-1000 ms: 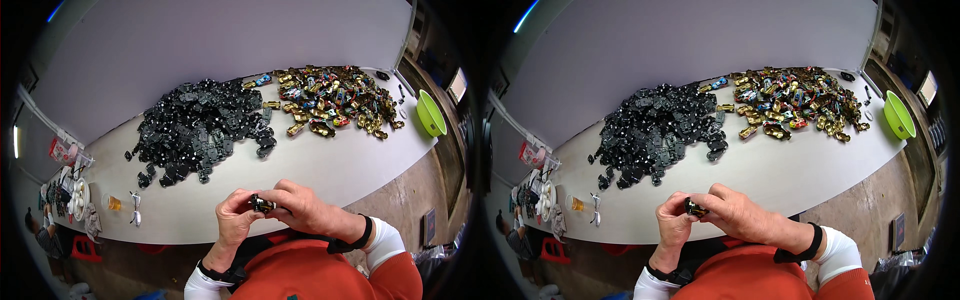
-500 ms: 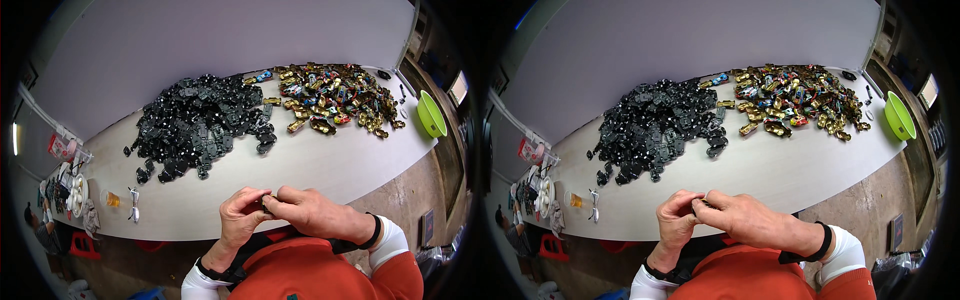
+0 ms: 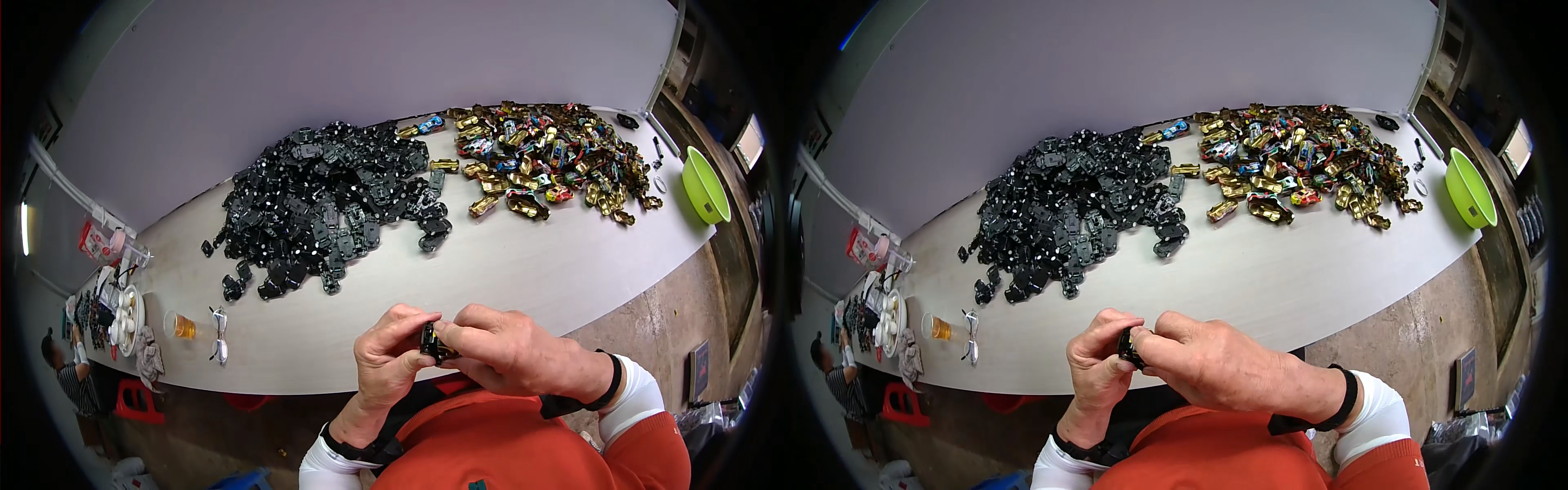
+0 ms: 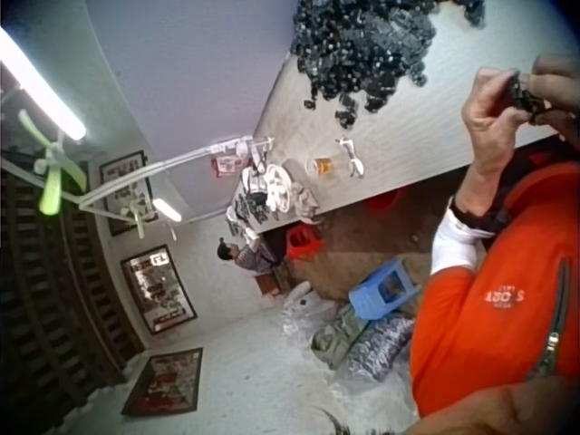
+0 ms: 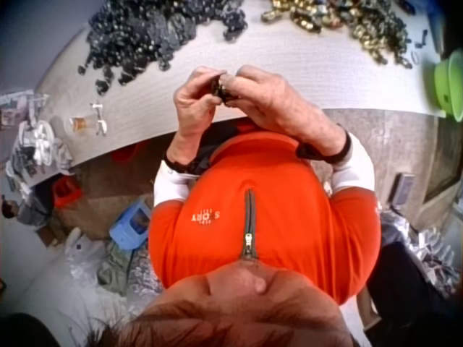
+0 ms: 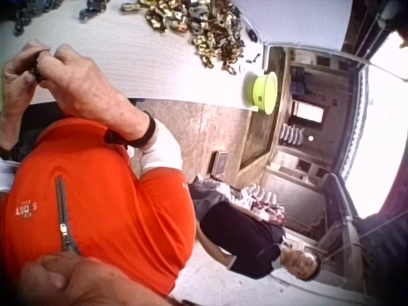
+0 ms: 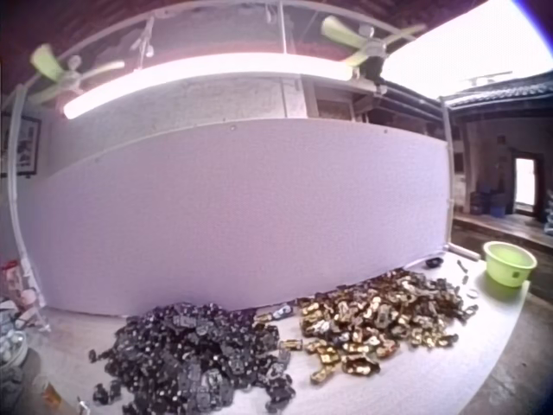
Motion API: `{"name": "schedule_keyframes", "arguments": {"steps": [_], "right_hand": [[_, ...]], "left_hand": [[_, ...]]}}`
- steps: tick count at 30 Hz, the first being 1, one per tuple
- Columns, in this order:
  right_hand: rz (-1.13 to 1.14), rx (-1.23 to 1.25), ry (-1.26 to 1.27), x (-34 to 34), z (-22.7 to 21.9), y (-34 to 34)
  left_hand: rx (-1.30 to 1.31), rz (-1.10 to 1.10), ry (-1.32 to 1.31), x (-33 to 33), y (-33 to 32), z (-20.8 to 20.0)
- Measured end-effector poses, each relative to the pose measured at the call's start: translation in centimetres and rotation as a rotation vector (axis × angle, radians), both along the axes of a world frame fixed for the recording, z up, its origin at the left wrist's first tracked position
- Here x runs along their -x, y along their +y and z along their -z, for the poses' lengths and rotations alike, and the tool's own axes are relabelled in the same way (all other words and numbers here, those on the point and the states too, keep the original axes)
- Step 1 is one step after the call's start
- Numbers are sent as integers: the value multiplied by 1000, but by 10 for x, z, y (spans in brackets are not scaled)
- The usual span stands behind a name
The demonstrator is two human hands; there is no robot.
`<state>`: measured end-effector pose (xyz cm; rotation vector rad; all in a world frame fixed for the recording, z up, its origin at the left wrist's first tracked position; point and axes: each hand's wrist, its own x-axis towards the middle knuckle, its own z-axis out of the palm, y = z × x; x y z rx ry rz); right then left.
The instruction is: The person assembles small keychains by hand at a workbench. They pick up a black plastic base and a small metal car charm, then press the two parts together to form a complete unit. The person repeats this process with multiple items, handling them one at a time.
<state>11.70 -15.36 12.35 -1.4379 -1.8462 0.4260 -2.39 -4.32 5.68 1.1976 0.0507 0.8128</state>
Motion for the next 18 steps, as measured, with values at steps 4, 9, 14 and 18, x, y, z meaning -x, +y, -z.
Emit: {"name": "schedule_keyframes", "arguments": {"steps": [4,9,14,18], "right_hand": [[25,0,15,1,1,-1],[22,5,-41,2,0,-2],[64,31,-160,7,-6,-5],[45,5,-42,5,2,-4]], "left_hand": [[-79,-41,105,2,1,2],[-162,-58,97,0,2,2],[-128,-53,114,1,-1,0],[-179,1,96,0,4,-6]]}}
